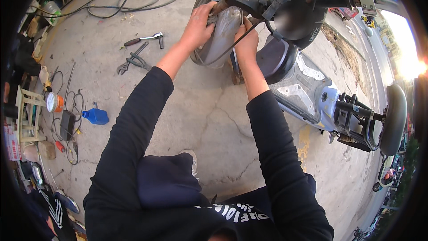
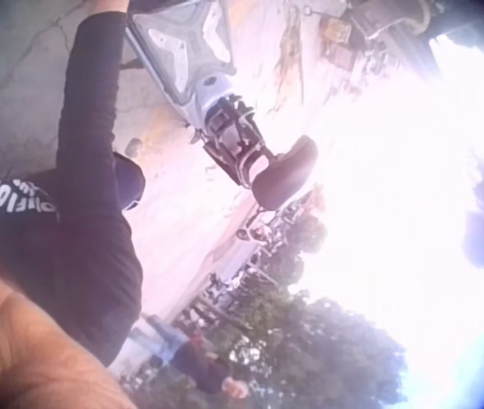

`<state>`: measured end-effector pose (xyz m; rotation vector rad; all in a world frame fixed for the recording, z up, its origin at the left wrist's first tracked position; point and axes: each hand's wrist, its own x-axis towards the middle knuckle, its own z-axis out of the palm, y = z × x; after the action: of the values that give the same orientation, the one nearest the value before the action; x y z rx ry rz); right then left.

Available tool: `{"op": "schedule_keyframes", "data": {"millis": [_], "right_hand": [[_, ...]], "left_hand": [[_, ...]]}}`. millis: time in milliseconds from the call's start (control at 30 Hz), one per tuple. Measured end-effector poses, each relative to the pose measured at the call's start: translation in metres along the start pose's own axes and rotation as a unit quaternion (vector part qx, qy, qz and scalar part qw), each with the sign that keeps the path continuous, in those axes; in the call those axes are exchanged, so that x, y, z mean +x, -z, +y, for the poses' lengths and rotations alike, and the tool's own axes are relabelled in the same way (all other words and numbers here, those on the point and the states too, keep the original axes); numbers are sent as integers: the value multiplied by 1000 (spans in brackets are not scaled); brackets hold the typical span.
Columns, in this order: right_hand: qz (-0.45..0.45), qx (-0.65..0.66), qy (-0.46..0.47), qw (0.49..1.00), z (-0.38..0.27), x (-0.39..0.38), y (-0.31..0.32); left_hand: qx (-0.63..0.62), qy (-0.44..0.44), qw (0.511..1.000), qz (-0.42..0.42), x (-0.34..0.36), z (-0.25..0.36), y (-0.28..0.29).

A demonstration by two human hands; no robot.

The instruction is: The person works on the front wheel area of a silver scooter, using a wrench to tighten or adjust components near the brake assembly. The person then moves to the rear of the scooter and uses a hammer to tap a part near the seat.

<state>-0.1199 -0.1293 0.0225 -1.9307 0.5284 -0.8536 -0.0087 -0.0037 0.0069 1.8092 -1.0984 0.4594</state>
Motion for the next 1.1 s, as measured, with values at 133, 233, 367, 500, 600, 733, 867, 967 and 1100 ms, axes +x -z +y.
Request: {"op": "schedule_keyframes", "data": {"millis": [133,233,367,500,600,733,867,967,1100], "right_hand": [[64,-45,61,995,7,0,-13],[32,-51,89,994,5,-16,-16],[-16,87,-32,996,7,9,-6],[11,-13,53,998,8,-1,-11],[32,-60,104,992,4,-12,-11],[-20,-153,61,986,-10,-11,1],[-81,-264,117,954,-3,-56,0],[-48,-257,150,953,4,-59,-3],[23,-265,180,947,2,-25,4]], "left_hand": [[-3,-2,1000,10,-1,0,-3],[0,1,1000,14,-1,-3,1],[6,-13,1000,7,0,-2,-2],[20,-10,1000,4,-1,-4,1],[14,-15,1000,4,-3,-4,-2],[18,-20,1000,4,-2,-4,-1],[15,-16,1000,6,-2,-7,2],[11,-20,1000,6,-1,-7,0],[0,-14,1000,4,1,-4,-1]]}}
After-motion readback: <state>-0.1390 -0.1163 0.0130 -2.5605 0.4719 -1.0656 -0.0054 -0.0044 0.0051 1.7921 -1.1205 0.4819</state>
